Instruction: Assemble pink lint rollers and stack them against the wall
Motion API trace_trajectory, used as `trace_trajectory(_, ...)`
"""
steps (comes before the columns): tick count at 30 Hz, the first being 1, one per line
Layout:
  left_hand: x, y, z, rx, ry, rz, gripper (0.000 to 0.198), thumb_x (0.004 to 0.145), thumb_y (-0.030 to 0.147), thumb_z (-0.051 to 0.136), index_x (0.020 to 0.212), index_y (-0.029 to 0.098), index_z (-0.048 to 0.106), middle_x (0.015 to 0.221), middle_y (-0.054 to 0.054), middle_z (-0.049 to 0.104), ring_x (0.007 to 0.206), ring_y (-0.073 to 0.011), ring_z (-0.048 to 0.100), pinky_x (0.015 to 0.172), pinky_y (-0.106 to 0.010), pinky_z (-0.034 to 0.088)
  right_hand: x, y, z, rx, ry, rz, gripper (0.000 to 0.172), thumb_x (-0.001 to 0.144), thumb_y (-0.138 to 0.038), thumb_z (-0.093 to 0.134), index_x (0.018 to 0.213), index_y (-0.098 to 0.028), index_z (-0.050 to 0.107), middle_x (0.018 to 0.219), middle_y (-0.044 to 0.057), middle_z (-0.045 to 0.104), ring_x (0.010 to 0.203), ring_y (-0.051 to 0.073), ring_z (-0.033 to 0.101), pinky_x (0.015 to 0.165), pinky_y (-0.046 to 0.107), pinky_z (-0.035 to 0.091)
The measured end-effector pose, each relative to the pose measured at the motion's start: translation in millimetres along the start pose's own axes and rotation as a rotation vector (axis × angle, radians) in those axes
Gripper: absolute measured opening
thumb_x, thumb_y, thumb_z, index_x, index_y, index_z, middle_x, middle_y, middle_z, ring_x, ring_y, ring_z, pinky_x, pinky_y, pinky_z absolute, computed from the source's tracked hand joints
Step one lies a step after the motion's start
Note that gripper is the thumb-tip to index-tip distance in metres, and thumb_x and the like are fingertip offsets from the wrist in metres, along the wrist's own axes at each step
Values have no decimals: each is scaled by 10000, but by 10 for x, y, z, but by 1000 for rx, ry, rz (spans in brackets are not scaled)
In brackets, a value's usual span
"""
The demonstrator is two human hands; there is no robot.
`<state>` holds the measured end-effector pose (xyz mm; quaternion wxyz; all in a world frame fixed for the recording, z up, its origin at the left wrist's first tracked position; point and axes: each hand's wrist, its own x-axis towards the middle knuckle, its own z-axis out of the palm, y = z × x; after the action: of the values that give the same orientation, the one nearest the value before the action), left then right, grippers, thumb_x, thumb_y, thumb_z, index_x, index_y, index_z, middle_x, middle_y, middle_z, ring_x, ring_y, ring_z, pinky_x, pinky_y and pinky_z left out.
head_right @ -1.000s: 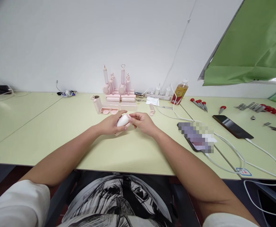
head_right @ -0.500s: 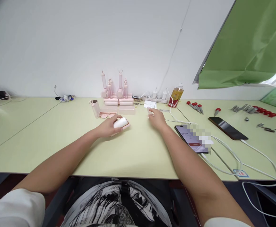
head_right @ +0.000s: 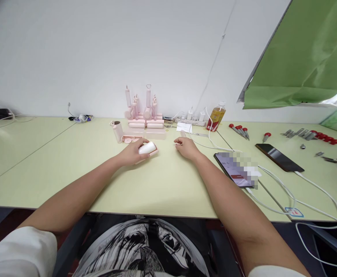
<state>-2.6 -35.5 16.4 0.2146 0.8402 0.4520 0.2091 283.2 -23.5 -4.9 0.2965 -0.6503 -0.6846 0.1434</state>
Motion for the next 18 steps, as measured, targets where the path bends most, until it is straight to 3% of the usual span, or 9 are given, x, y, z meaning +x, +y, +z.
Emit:
trace_trajectory(5,11,-7,5,-17,12,-54,584,781,451,610,1311,246,480,1273,-53,623,1104,-262,606,851,-343,494,-55,-80,8,69,-126,-58,312,755,-229,601,1036,-166,720,984,78,724,805,196,637,767,318,500)
trace_trajectory(8,5,0,1,17,-25,-73,541,783,471,604,1272,256,524,1236,-41,646,1069,-258,618,812,-333,495,-30,-60,-27,-28,-27,-57,401,757,-255,605,1138,-172,699,1256,120,629,1067,273,596,930,387,472)
trace_trajectory(11,-1,8,-6,93,-44,-71,510,795,490,584,1252,264,563,1234,-36,654,1062,-266,620,789,-334,485,20,15,-65,-175,100,37,497,816,-219,518,1301,-186,618,1484,137,430,1355,346,377,1104,474,321)
trace_trajectory(13,-1,9,-10,145,-46,-60,480,812,487,554,1238,265,584,1219,-35,664,1056,-269,619,772,-337,474,46,73,-76,-246,48,124,544,858,-208,454,1395,-222,537,1535,126,360,1404,364,305,1113,510,288)
trace_trajectory(16,4,4,-16,179,-37,-48,414,831,474,518,1169,261,626,1137,-28,691,1003,-253,626,736,-328,457,66,131,-67,-323,-92,177,532,850,-212,471,1373,-253,555,1471,118,450,1340,378,386,1071,506,332)
trace_trajectory(18,8,1,-19,181,-29,-45,390,829,472,515,1128,258,643,1096,-25,699,974,-241,627,717,-318,448,71,140,-53,-347,-110,190,504,823,-227,515,1321,-234,594,1378,142,530,1262,386,453,1025,503,371)
